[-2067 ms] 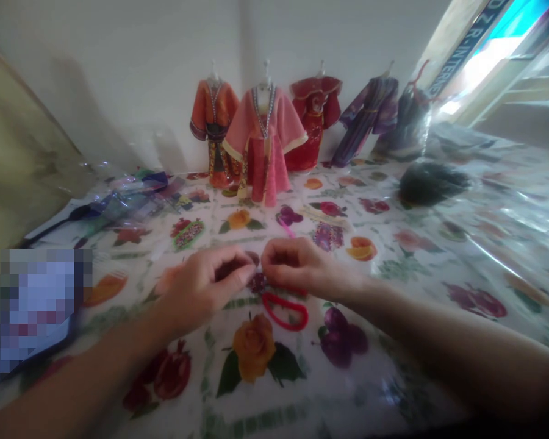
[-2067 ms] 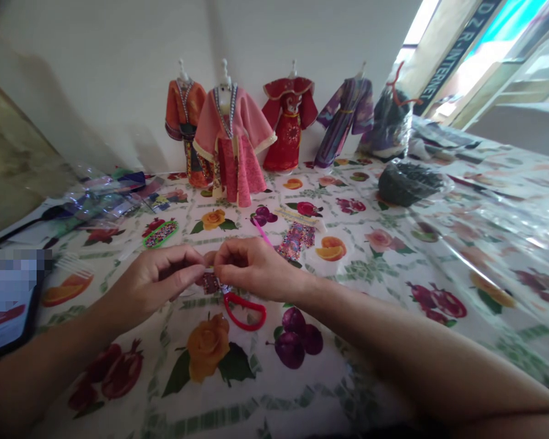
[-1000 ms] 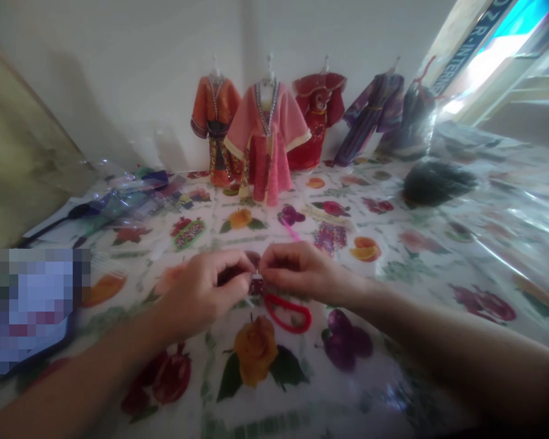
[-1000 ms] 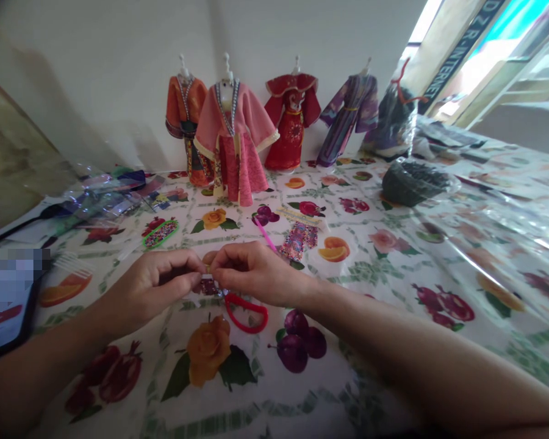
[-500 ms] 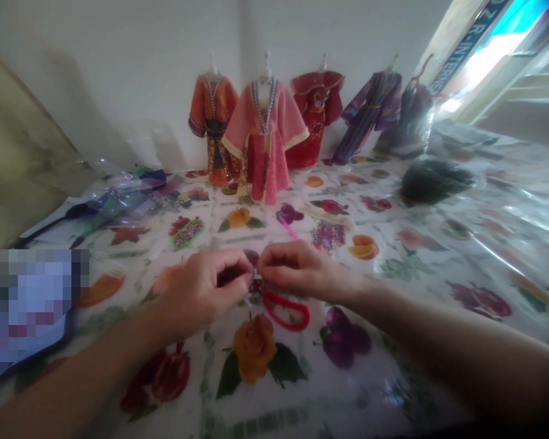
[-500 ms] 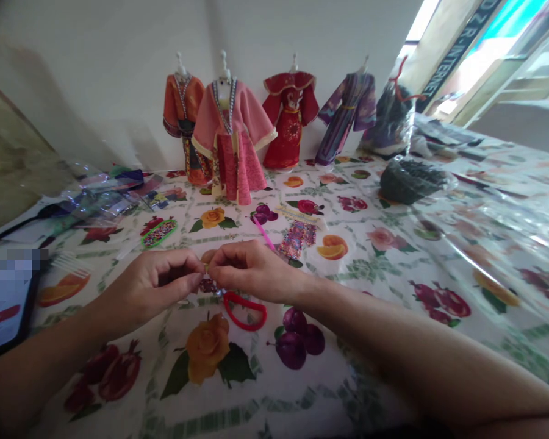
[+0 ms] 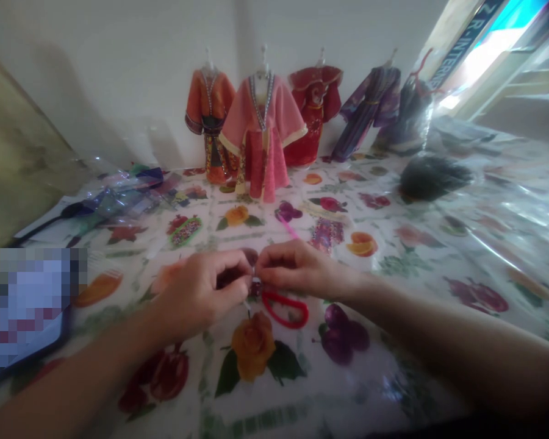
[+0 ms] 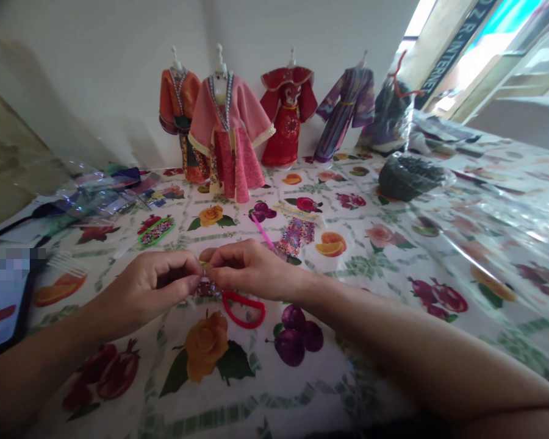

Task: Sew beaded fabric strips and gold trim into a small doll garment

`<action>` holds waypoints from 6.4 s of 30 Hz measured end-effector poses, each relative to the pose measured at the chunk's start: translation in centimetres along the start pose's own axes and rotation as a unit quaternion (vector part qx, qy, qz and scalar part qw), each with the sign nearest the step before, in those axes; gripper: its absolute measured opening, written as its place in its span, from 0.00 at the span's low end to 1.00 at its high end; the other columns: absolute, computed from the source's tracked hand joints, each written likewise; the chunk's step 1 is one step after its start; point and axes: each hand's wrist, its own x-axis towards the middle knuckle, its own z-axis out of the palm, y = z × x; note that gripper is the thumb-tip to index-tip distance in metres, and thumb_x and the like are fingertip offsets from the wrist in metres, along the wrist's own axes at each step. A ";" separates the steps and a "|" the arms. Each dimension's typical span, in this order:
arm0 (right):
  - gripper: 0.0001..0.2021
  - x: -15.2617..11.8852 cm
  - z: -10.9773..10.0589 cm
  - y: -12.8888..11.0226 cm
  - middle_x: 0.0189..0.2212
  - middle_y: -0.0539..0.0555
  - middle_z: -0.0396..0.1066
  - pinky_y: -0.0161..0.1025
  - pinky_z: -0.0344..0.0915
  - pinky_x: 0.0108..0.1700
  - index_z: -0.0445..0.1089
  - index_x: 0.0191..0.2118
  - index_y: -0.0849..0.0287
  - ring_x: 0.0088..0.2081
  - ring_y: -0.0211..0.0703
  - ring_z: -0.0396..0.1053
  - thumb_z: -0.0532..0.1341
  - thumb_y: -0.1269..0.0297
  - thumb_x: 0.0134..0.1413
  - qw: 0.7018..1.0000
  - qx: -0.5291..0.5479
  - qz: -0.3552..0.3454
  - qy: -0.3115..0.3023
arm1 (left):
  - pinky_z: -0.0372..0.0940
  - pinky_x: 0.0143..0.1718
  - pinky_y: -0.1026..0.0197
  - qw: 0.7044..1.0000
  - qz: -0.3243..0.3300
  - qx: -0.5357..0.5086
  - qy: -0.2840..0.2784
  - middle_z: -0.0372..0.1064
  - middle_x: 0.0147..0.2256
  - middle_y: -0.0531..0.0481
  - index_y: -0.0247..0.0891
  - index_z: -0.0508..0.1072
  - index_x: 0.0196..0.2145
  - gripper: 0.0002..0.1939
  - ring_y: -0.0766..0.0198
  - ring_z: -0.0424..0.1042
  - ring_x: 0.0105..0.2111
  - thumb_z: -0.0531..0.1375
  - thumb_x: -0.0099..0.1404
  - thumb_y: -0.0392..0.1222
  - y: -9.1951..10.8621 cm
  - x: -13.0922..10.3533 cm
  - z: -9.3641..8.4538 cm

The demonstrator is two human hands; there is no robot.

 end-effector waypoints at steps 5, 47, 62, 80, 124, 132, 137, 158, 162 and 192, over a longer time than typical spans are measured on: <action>0.07 0.0 0.3 0.1 0.26 0.47 0.65 0.31 0.59 0.30 0.69 0.31 0.62 0.28 0.31 0.60 0.59 0.64 0.58 1.000 -0.005 -0.001 0.002 | 0.53 0.24 0.66 1.000 -0.005 0.001 -0.001 0.59 0.24 0.57 0.37 0.69 0.27 0.07 0.70 0.57 0.24 0.55 0.63 0.37 0.2 0.0 0.1; 0.04 0.3 0.8 1.1 0.29 0.50 0.69 0.34 0.64 0.39 0.71 0.33 0.62 0.33 0.35 0.68 0.64 0.66 0.54 0.939 0.338 0.040 0.049 | 0.56 0.30 0.63 0.998 -0.026 -0.053 -0.034 0.66 0.28 0.54 0.36 0.70 0.32 0.09 0.67 0.63 0.29 0.55 0.67 0.42 -0.9 0.2 -0.2; 0.05 0.1 0.9 0.7 0.29 0.48 0.68 0.31 0.61 0.34 0.71 0.30 0.63 0.30 0.31 0.65 0.63 0.68 0.55 0.980 0.200 0.002 0.018 | 0.52 0.25 0.64 0.997 -0.044 0.004 -0.062 0.61 0.27 0.56 0.38 0.69 0.31 0.11 0.68 0.58 0.26 0.55 0.67 0.47 -1.5 0.0 0.4; 0.09 0.0 1.1 0.1 0.26 0.47 0.66 0.30 0.55 0.27 0.67 0.29 0.62 0.26 0.30 0.60 0.63 0.64 0.56 0.989 0.146 -0.012 0.019 | 0.54 0.28 0.63 0.995 -0.073 -0.018 -0.067 0.65 0.28 0.55 0.36 0.71 0.32 0.08 0.68 0.61 0.28 0.57 0.65 0.43 -0.1 0.1 0.1; 0.12 -0.1 1.0 0.2 0.24 0.46 0.60 0.32 0.55 0.28 0.66 0.28 0.60 0.25 0.31 0.55 0.58 0.61 0.61 0.995 0.073 -0.056 0.048 | 0.54 0.27 0.64 0.995 -0.012 -0.054 -0.085 0.61 0.28 0.55 0.37 0.69 0.30 0.13 0.68 0.59 0.28 0.55 0.68 0.47 -1.3 0.3 0.1; 0.20 -0.2 0.7 0.8 0.27 0.49 0.62 0.35 0.59 0.33 0.67 0.30 0.60 0.30 0.35 0.59 0.53 0.47 0.62 0.992 0.123 -0.024 0.033 | 0.54 0.26 0.65 0.995 -0.001 -0.075 -0.073 0.58 0.25 0.56 0.37 0.64 0.25 0.15 0.69 0.57 0.25 0.55 0.68 0.45 -1.1 0.3 0.0; 0.13 -0.2 1.1 0.5 0.24 0.46 0.60 0.33 0.57 0.31 0.66 0.28 0.60 0.26 0.32 0.57 0.60 0.57 0.60 0.991 0.118 -0.043 0.034 | 0.55 0.28 0.65 0.994 -0.008 -0.070 -0.079 0.60 0.29 0.55 0.37 0.68 0.30 0.12 0.68 0.59 0.28 0.54 0.69 0.45 -1.2 0.2 0.1; 0.15 -0.1 0.6 0.6 0.18 0.44 0.57 0.31 0.46 0.21 0.66 0.25 0.63 0.20 0.28 0.50 0.62 0.58 0.58 0.992 0.118 0.025 0.036 | 0.54 0.27 0.64 0.996 -0.035 -0.053 -0.060 0.57 0.25 0.57 0.37 0.66 0.28 0.13 0.69 0.57 0.26 0.54 0.68 0.47 -0.4 0.4 -0.3; 0.15 -0.1 0.6 0.6 0.19 0.46 0.61 0.31 0.52 0.22 0.68 0.25 0.63 0.21 0.29 0.55 0.62 0.57 0.57 0.986 0.151 0.036 0.052 | 0.53 0.26 0.64 0.998 -0.032 -0.032 -0.050 0.56 0.24 0.58 0.38 0.65 0.28 0.15 0.69 0.56 0.25 0.53 0.68 0.49 -0.9 0.3 -0.5; 0.10 0.6 0.4 2.3 0.24 0.49 0.69 0.31 0.63 0.30 0.70 0.28 0.61 0.27 0.34 0.66 0.61 0.62 0.59 0.946 0.318 -0.021 0.063 | 0.52 0.25 0.64 0.999 0.001 -0.029 -0.017 0.58 0.22 0.58 0.38 0.67 0.26 0.13 0.70 0.57 0.24 0.53 0.67 0.42 -1.9 0.4 -1.2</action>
